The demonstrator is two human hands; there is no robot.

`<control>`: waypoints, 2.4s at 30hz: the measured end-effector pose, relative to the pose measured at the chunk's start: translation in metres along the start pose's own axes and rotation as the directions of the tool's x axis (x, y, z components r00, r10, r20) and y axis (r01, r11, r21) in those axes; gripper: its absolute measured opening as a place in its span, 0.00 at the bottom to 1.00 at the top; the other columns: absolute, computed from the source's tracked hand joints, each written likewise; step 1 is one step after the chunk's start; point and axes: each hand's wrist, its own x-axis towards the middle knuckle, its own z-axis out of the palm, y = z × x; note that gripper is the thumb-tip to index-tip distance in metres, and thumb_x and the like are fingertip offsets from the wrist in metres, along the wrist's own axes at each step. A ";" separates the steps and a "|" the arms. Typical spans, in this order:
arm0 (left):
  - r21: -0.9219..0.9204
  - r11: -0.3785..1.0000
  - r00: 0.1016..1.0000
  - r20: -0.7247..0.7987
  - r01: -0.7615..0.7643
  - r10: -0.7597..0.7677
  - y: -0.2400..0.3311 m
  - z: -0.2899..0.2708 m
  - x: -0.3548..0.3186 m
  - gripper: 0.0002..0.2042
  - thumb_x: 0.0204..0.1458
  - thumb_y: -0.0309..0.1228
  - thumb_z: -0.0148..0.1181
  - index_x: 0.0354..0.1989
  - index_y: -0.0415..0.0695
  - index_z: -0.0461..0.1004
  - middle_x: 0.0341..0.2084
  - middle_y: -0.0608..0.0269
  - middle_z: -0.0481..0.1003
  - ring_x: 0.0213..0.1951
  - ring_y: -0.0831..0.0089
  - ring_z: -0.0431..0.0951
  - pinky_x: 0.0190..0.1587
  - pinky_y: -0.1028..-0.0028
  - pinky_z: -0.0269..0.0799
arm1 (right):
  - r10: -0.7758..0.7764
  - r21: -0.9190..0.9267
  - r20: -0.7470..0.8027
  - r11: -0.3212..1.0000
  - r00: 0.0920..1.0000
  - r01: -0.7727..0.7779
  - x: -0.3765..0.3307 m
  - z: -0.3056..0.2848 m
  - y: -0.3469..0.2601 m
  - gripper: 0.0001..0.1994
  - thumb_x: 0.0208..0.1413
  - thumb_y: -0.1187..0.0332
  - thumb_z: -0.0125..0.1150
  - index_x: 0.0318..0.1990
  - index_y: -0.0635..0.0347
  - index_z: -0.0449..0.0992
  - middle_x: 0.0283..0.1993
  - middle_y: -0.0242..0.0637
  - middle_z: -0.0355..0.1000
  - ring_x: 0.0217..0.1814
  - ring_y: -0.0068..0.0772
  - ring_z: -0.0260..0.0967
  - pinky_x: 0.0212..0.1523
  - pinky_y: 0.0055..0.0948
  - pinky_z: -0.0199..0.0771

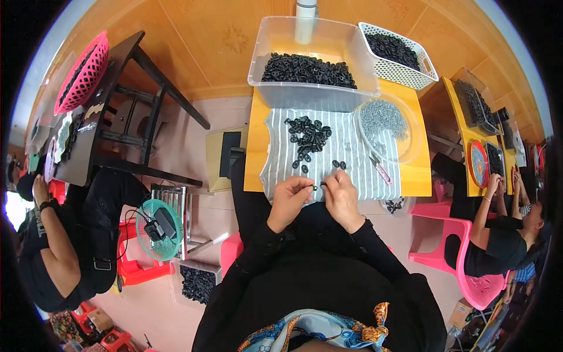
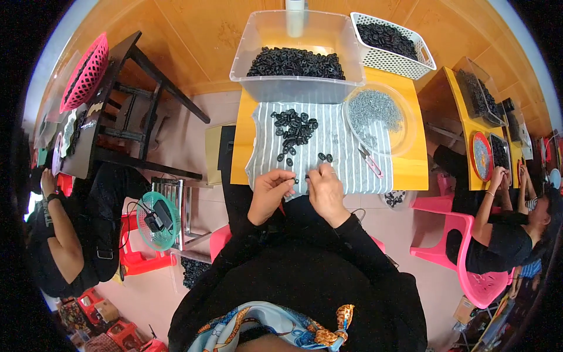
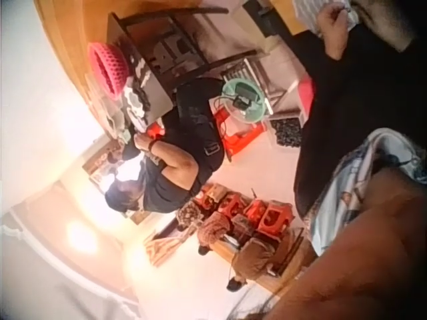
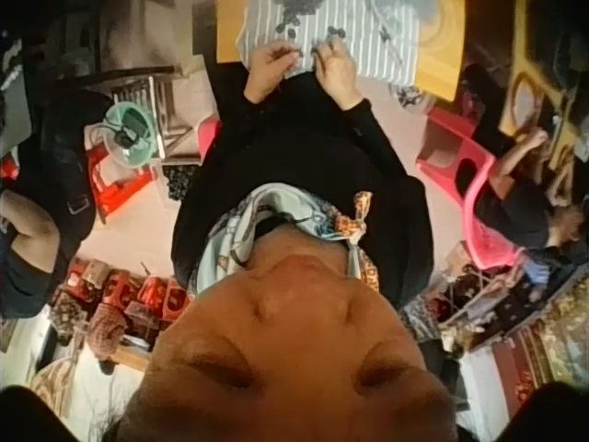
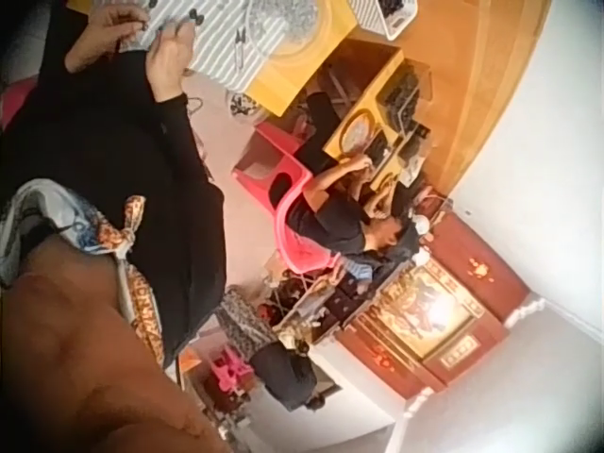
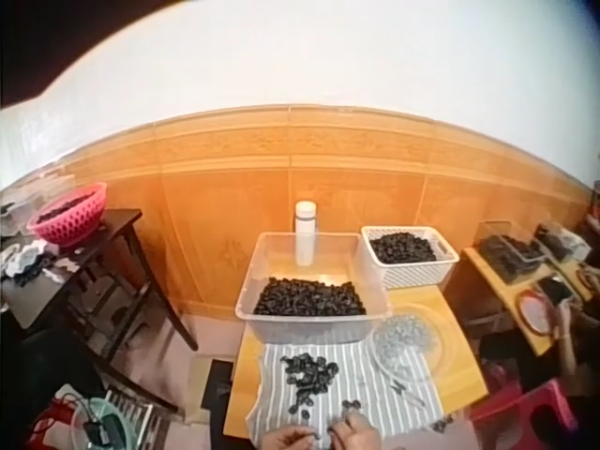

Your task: Sorting and assembling small black industrial or decorative components at a workstation.

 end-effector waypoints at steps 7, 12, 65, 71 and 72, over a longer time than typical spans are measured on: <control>-0.014 1.000 1.000 0.028 0.012 -0.012 0.008 0.005 -0.004 0.13 0.50 0.19 0.56 0.45 0.36 0.74 0.28 0.67 0.74 0.26 0.82 0.73 0.29 0.83 0.67 | 0.360 0.765 0.299 0.463 0.884 -0.447 0.005 -0.006 0.004 0.05 0.56 0.77 0.55 0.38 0.65 0.76 0.27 0.24 0.69 0.28 0.13 0.61 0.30 0.15 0.62; -0.092 0.996 0.996 0.094 -0.005 0.013 0.002 0.011 -0.003 0.16 0.50 0.18 0.55 0.49 0.36 0.72 0.27 0.68 0.72 0.26 0.82 0.72 0.29 0.83 0.68 | 0.299 0.800 0.360 0.389 0.884 -0.457 0.009 -0.013 0.001 0.06 0.57 0.76 0.53 0.38 0.63 0.76 0.28 0.24 0.70 0.29 0.12 0.62 0.30 0.15 0.62; -0.162 0.952 0.959 0.077 -0.258 0.273 0.033 0.040 -0.025 0.09 0.53 0.19 0.55 0.42 0.36 0.74 0.28 0.65 0.73 0.26 0.82 0.72 0.27 0.83 0.67 | -0.044 0.721 -0.085 0.687 0.995 0.092 0.001 -0.055 -0.037 0.09 0.51 0.83 0.56 0.41 0.70 0.74 0.34 0.40 0.71 0.32 0.27 0.71 0.30 0.23 0.71; -0.154 0.957 0.954 0.136 -0.245 0.266 0.029 0.036 -0.024 0.08 0.53 0.20 0.56 0.42 0.35 0.73 0.30 0.61 0.74 0.25 0.79 0.72 0.27 0.82 0.68 | -0.054 0.740 -0.075 0.667 0.996 0.092 -0.001 -0.059 -0.040 0.09 0.52 0.83 0.55 0.41 0.69 0.74 0.33 0.40 0.70 0.30 0.26 0.71 0.30 0.22 0.70; -0.155 0.957 0.954 0.137 -0.247 0.268 0.028 0.037 -0.025 0.08 0.53 0.20 0.56 0.42 0.35 0.73 0.30 0.61 0.74 0.25 0.79 0.72 0.27 0.82 0.68 | -0.057 0.738 -0.083 0.667 0.995 0.100 -0.002 -0.058 -0.039 0.08 0.52 0.83 0.55 0.41 0.69 0.74 0.33 0.40 0.70 0.29 0.26 0.71 0.29 0.22 0.71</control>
